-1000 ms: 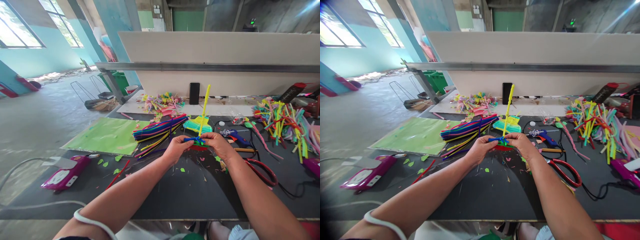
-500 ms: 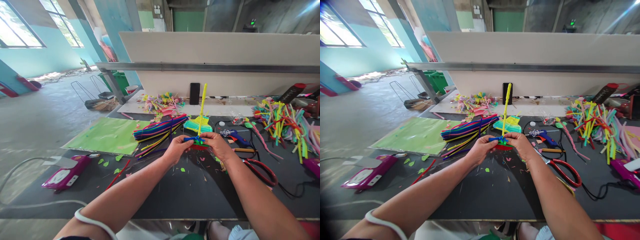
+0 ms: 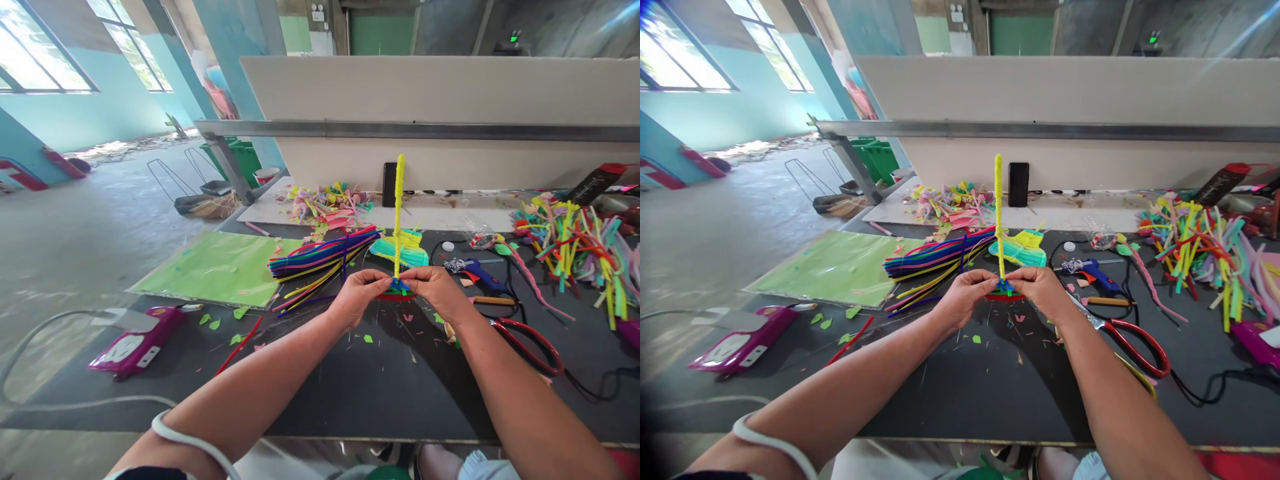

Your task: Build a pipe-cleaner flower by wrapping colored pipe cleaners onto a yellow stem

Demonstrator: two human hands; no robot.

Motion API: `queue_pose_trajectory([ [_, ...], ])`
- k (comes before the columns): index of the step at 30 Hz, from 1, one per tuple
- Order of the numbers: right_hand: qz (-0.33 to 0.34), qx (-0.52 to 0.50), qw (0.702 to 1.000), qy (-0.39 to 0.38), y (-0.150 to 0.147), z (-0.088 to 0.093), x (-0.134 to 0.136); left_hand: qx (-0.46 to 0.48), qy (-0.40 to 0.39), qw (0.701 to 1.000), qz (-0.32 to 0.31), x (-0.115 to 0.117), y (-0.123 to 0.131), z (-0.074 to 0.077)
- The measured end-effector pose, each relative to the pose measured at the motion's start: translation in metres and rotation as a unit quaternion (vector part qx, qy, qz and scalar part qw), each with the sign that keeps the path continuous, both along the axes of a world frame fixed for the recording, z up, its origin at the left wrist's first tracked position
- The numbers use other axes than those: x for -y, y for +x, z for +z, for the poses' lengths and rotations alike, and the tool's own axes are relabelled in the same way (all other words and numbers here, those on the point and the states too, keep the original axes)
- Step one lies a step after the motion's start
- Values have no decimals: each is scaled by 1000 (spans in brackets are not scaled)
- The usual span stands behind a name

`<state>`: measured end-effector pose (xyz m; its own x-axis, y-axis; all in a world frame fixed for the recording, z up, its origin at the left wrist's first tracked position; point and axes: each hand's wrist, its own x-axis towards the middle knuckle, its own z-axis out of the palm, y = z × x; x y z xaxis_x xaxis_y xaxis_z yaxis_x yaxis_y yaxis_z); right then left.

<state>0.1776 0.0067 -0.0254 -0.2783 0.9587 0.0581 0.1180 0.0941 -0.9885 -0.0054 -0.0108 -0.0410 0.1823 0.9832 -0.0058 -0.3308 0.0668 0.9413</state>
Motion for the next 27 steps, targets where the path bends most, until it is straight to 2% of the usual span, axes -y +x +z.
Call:
queue_pose_trajectory([
  [12,13,-25,1000,-12,-4,-5,-1,-37,28,999,19,1,3,-2],
  [20,-18,24,998,50,-13,-11,-1,-62,42,996,42,0,4,-5],
  [23,-15,-11,1000,13,-14,-10,0,-34,14,999,34,-1,4,-5],
  [27,40,-127,989,-59,-7,-5,-1,27,-18,999,0,-4,0,-3],
])
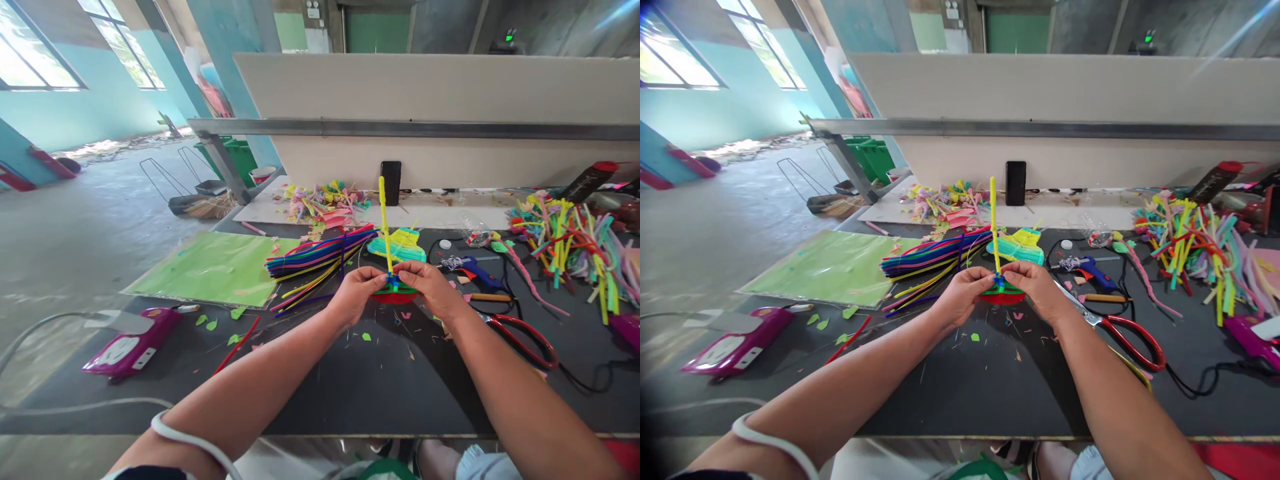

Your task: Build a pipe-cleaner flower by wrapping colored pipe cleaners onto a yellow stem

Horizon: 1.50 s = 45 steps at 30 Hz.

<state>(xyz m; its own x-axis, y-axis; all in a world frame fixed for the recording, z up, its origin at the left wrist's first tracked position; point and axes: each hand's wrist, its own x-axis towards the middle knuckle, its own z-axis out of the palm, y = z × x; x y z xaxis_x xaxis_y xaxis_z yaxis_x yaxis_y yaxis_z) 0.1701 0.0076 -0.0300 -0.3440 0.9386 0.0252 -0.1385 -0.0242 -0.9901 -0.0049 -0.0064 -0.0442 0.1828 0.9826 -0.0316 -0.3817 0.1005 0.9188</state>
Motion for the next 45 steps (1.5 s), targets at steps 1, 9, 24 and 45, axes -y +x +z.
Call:
queue_pose_trajectory([
  [1,13,-27,1000,-8,2,1,0,13,4,1000,5,-1,-2,1],
  [9,-38,-59,998,-3,-1,-4,-2,56,8,998,-9,-6,-10,4],
  [24,-32,-163,979,-116,11,-1,-11,-327,349,865,153,-19,-26,-1],
  [45,-79,-37,994,-60,10,3,-7,-37,19,999,-35,-12,-18,4],
])
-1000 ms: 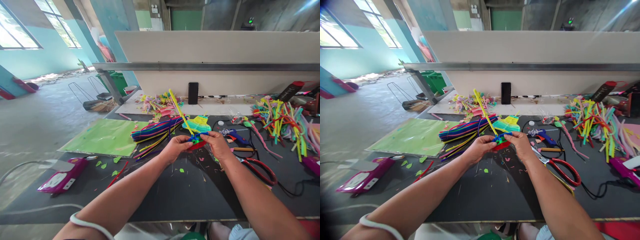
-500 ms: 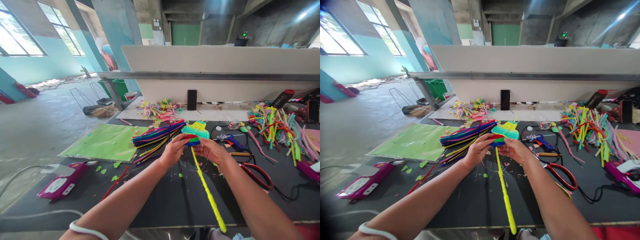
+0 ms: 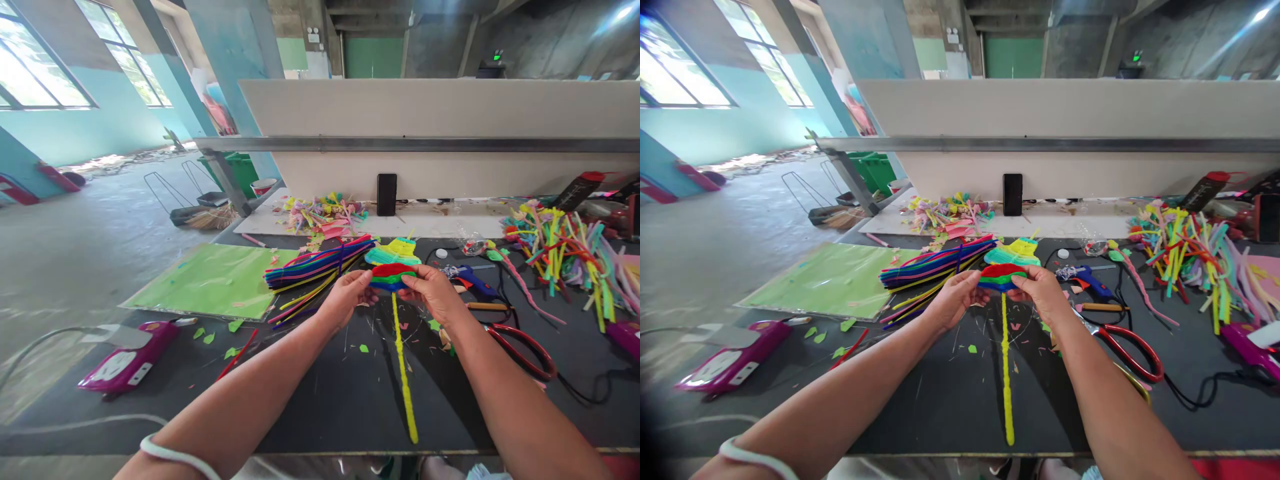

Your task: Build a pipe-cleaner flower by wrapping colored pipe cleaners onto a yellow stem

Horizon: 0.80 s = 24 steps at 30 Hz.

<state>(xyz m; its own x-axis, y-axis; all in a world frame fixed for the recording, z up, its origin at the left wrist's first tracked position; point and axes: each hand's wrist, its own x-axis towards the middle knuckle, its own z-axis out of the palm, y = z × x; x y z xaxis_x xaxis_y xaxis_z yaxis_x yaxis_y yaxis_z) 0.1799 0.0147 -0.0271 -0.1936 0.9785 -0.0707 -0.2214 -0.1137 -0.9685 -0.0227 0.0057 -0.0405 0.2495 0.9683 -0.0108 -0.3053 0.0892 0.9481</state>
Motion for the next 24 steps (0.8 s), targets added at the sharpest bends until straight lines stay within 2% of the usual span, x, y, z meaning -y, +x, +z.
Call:
queue_pose_trajectory([
  [6,69,-10,997,-17,2,5,4,-30,13,999,10,2,4,-5],
  [10,98,17,995,-22,2,4,6,-45,12,999,3,3,5,-4],
  [17,74,23,997,-26,1,2,5,0,-34,999,-39,6,4,5],
  [20,50,18,998,-35,4,3,2,10,-48,998,-28,5,2,6],
  [24,38,13,998,-44,5,4,0,-10,-29,999,-14,4,3,3],
])
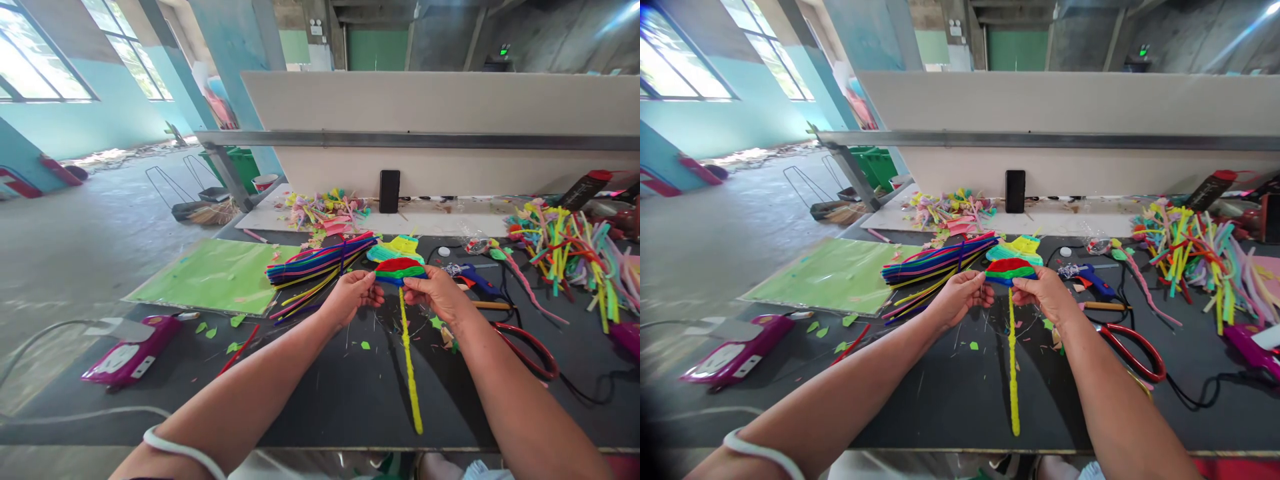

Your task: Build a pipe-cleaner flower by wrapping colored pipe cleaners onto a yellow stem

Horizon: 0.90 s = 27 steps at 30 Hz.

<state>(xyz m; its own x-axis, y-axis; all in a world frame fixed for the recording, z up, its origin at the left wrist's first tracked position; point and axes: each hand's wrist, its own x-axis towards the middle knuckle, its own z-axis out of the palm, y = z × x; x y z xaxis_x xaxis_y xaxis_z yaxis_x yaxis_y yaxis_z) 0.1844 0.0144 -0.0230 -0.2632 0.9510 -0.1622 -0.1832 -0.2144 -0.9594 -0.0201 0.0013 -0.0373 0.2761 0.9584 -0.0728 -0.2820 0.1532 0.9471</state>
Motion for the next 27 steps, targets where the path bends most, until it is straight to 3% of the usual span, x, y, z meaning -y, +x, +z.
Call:
queue_pose_trajectory([
  [9,-21,-25,999,-2,-4,0,3,-26,10,1000,7,2,2,-1],
  [18,44,-8,999,4,4,4,3,-11,49,999,17,-1,3,-4],
  [27,26,21,999,22,19,4,-4,19,29,999,9,-1,1,-3],
])
